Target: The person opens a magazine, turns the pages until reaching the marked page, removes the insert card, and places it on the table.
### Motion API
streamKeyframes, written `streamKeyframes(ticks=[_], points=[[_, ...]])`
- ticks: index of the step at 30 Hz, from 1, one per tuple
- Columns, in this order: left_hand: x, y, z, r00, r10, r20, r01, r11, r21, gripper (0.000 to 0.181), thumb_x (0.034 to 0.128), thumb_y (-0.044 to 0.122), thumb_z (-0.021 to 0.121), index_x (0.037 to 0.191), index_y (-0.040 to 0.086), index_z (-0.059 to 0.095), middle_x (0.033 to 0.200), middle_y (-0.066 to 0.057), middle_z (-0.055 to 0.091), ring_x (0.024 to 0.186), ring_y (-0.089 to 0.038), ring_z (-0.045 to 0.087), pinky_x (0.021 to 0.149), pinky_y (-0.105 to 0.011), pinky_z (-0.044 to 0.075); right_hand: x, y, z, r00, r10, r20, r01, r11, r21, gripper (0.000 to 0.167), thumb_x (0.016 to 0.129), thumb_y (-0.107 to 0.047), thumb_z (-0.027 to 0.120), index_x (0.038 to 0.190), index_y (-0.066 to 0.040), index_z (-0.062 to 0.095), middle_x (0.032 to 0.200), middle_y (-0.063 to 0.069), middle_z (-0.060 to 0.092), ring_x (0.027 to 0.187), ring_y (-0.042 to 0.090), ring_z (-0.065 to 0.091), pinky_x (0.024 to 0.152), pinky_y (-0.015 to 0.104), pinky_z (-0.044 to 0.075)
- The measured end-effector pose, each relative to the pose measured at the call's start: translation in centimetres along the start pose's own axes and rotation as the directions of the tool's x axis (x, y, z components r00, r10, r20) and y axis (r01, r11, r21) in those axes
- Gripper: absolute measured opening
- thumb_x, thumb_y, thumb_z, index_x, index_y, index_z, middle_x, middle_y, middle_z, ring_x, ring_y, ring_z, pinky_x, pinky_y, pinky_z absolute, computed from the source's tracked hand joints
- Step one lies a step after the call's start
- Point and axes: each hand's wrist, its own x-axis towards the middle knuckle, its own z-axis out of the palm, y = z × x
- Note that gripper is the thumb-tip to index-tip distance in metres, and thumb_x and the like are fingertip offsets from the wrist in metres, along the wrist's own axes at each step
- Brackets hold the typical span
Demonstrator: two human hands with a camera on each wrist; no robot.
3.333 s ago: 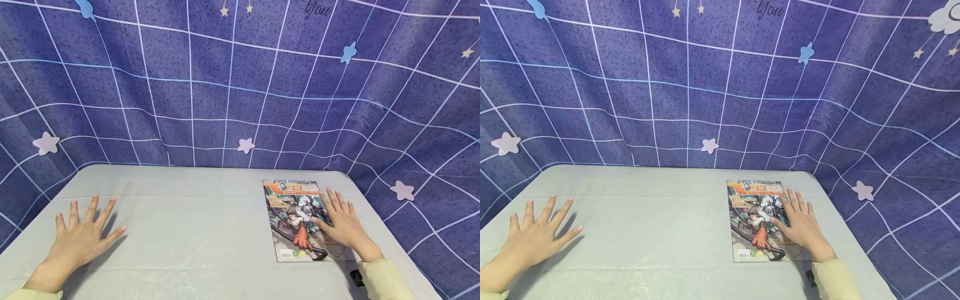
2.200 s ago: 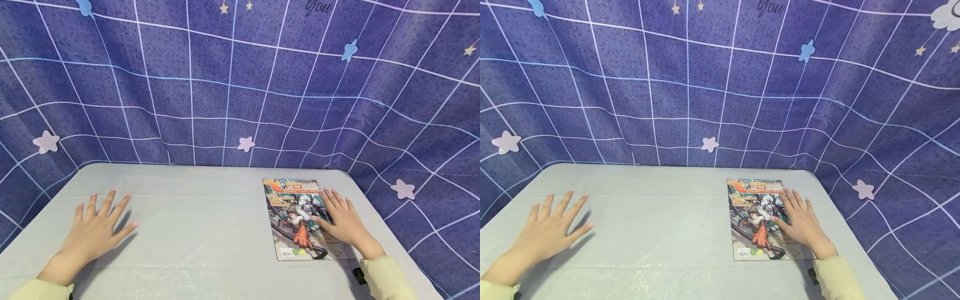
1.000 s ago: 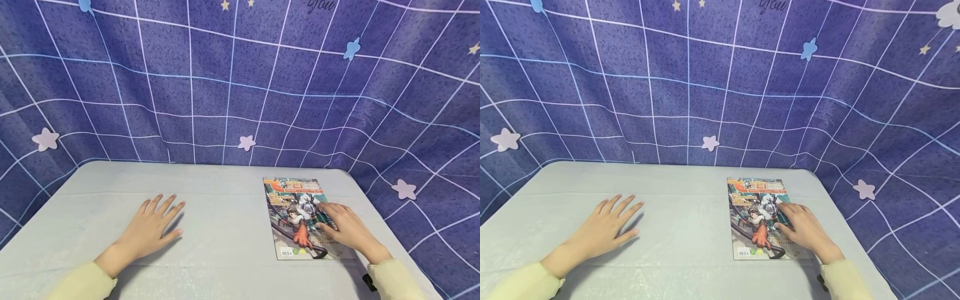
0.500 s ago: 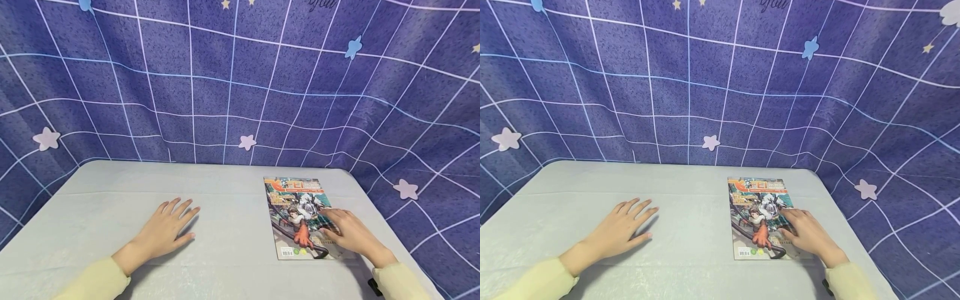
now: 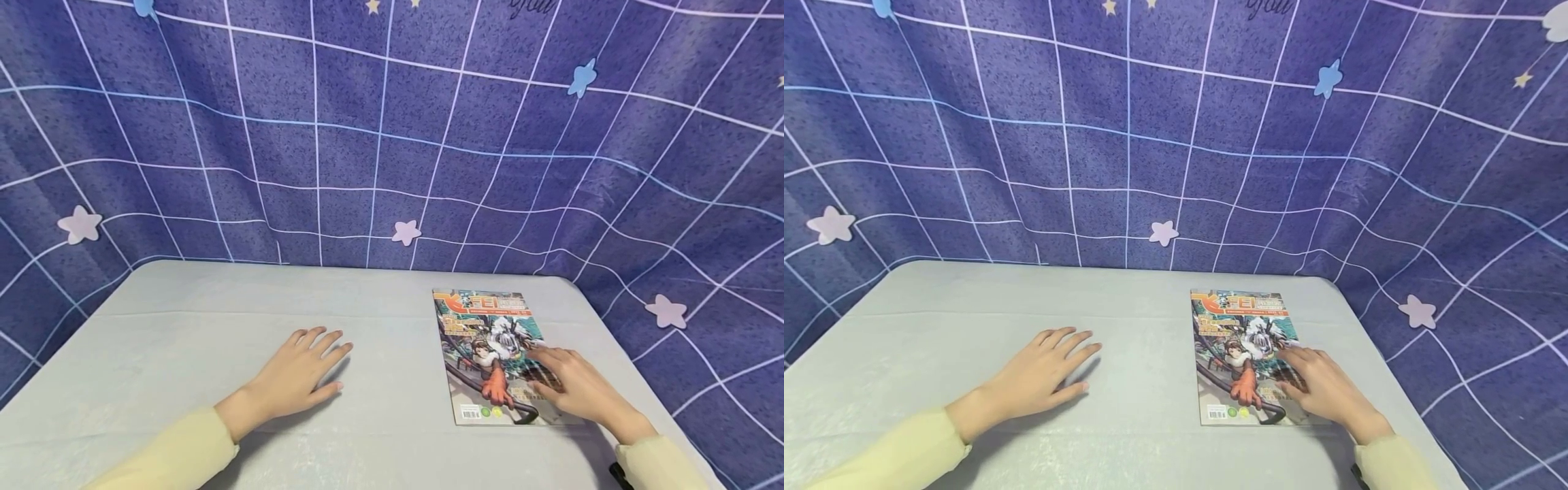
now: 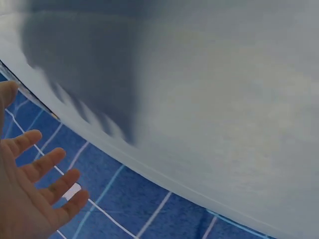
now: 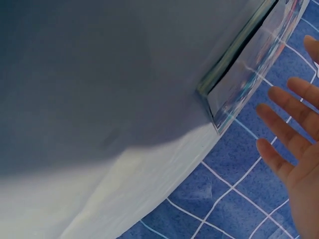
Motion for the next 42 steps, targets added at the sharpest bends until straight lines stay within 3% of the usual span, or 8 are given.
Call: streamKeyframes(ticks=[11, 18, 26, 42], points=[[2.4, 2.2, 0.1, 0.996, 0.080, 0.041, -0.081, 0.997, 0.007, 0.055, 0.0855, 0.052, 0.051, 0.129, 0.017, 0.049, 0.126, -0.007, 0.053, 0.115, -0.030, 0.049, 0.091, -0.046, 0.040, -0.6, 0.1, -0.3, 1.000, -0.018, -0.015, 0.018, 1.000, -0.017, 0.044, 0.063, -0.024, 0.078, 0.102, -0.007, 0.065, 0.094, 0.006, 0.068, 0.086, 0.022, 0.064, 0.078, 0.041, 0.047], [3.7, 3.6, 0.8, 0.990, 0.135, 0.028, -0.135, 0.991, 0.015, 0.052, 0.0861, 0.052, 0.049, 0.127, 0.019, 0.049, 0.122, -0.005, 0.055, 0.110, -0.026, 0.051, 0.089, -0.043, 0.040, -1.0, 0.2, -0.4, 0.999, -0.032, -0.026, 0.032, 0.999, -0.011, 0.046, 0.060, -0.026, 0.079, 0.100, -0.009, 0.066, 0.092, 0.001, 0.067, 0.083, 0.018, 0.064, 0.075, 0.038, 0.048], [5.0, 5.1, 1.2, 0.982, 0.178, 0.070, -0.181, 0.982, 0.046, 0.052, 0.0878, 0.052, 0.044, 0.128, 0.020, 0.048, 0.122, -0.004, 0.055, 0.109, -0.024, 0.052, 0.088, -0.041, 0.041, -1.4, 0.1, -0.6, 1.000, -0.030, -0.002, 0.030, 0.999, 0.013, 0.047, 0.058, -0.025, 0.079, 0.100, -0.010, 0.066, 0.093, 0.000, 0.067, 0.085, 0.018, 0.063, 0.075, 0.039, 0.049], [8.2, 7.9, 1.3, 0.963, 0.267, 0.028, -0.269, 0.959, 0.095, 0.051, 0.0859, 0.054, 0.045, 0.124, 0.021, 0.050, 0.117, -0.002, 0.057, 0.103, -0.021, 0.053, 0.084, -0.038, 0.042, -2.1, 0.1, -0.8, 0.998, -0.066, -0.009, 0.067, 0.997, 0.024, 0.051, 0.054, -0.027, 0.081, 0.100, -0.013, 0.067, 0.097, -0.003, 0.067, 0.087, 0.016, 0.064, 0.077, 0.035, 0.047]])
